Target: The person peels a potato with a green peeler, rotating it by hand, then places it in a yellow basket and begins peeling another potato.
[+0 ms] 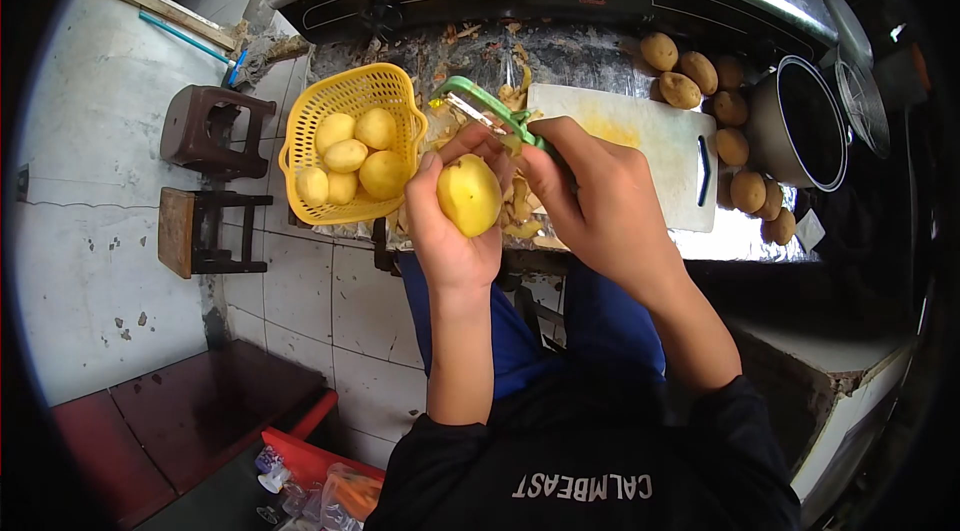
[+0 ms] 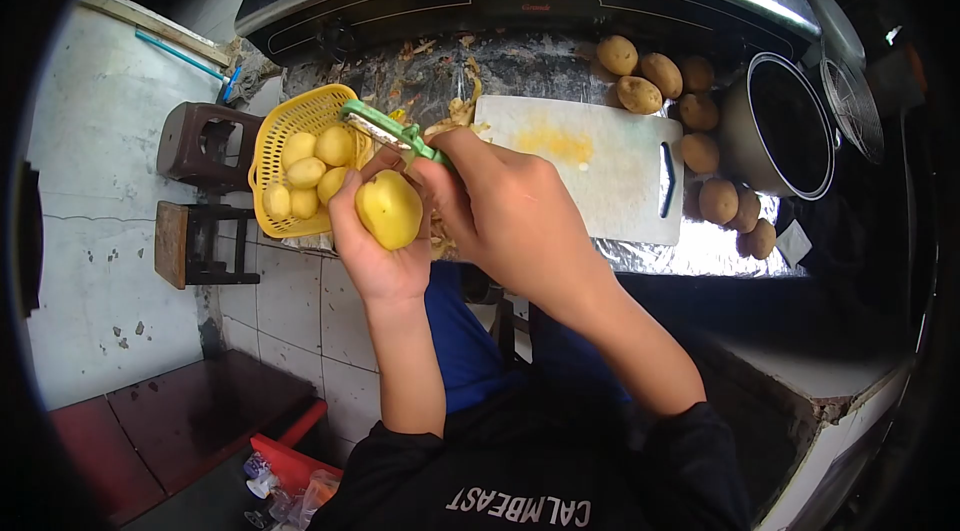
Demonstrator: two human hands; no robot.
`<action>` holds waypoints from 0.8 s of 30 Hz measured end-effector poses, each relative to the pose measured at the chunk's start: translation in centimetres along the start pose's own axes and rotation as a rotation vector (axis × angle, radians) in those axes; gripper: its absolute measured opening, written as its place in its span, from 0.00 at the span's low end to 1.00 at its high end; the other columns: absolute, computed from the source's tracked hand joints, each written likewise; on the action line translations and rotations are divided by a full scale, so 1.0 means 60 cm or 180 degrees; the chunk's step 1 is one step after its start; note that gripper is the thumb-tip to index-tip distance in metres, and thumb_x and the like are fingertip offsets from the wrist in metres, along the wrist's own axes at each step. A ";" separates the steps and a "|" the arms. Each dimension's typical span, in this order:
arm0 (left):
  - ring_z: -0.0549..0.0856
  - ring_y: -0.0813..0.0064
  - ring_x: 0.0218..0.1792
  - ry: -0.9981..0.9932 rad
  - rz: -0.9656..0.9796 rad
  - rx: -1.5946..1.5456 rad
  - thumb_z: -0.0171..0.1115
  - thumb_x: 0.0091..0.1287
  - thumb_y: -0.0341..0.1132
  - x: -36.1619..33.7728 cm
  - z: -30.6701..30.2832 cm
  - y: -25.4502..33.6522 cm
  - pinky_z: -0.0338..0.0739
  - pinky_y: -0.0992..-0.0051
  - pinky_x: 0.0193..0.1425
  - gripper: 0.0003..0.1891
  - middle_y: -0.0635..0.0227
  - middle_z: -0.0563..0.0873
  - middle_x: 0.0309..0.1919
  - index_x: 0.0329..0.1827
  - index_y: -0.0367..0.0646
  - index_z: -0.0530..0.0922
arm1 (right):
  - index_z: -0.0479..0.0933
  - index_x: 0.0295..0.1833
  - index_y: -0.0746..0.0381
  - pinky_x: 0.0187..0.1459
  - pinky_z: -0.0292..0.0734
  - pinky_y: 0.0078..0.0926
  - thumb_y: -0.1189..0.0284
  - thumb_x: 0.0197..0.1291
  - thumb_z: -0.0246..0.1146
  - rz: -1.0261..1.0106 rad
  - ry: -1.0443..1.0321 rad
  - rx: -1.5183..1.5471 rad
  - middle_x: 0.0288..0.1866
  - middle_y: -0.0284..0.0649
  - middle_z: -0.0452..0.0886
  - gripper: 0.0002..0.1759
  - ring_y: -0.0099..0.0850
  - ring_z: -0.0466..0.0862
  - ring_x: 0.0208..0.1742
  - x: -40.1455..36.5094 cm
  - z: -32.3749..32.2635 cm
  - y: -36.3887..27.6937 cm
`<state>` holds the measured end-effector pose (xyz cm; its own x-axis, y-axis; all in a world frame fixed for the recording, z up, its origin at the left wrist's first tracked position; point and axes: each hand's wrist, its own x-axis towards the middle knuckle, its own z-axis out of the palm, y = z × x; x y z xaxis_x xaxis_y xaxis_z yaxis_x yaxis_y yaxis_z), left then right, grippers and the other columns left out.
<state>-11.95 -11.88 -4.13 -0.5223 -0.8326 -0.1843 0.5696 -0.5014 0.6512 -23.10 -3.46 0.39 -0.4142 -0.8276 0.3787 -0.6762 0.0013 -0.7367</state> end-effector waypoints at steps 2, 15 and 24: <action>0.84 0.64 0.50 0.0070 0.0086 0.0078 0.41 0.74 0.47 0.005 0.000 0.005 0.77 0.69 0.58 0.26 0.52 0.84 0.46 0.53 0.29 0.75 | 0.76 0.44 0.64 0.24 0.76 0.34 0.68 0.61 0.66 -0.0102 0.0202 -0.0024 0.26 0.44 0.81 0.12 0.43 0.82 0.23 0.004 0.013 0.022; 0.82 0.72 0.29 0.0195 0.0106 0.0484 0.41 0.75 0.48 -0.011 -0.034 0.009 0.75 0.76 0.22 0.24 0.60 0.82 0.34 0.49 0.35 0.76 | 0.74 0.43 0.67 0.25 0.74 0.37 0.59 0.63 0.65 0.0792 -0.0645 0.0271 0.20 0.48 0.78 0.20 0.46 0.83 0.25 0.018 -0.003 0.019; 0.79 0.75 0.24 -0.0178 0.0992 0.1845 0.35 0.77 0.55 -0.019 -0.042 0.028 0.69 0.79 0.22 0.31 0.59 0.84 0.34 0.44 0.33 0.77 | 0.74 0.43 0.66 0.28 0.74 0.40 0.66 0.67 0.61 -0.0010 -0.0777 0.0331 0.23 0.51 0.78 0.12 0.50 0.81 0.27 -0.007 -0.006 -0.001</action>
<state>-8.77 -12.38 -4.67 -0.4295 -0.8969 0.1053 0.2736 -0.0181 0.9617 -23.12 -2.92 0.50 -0.2444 -0.9384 0.2442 -0.6057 -0.0489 -0.7942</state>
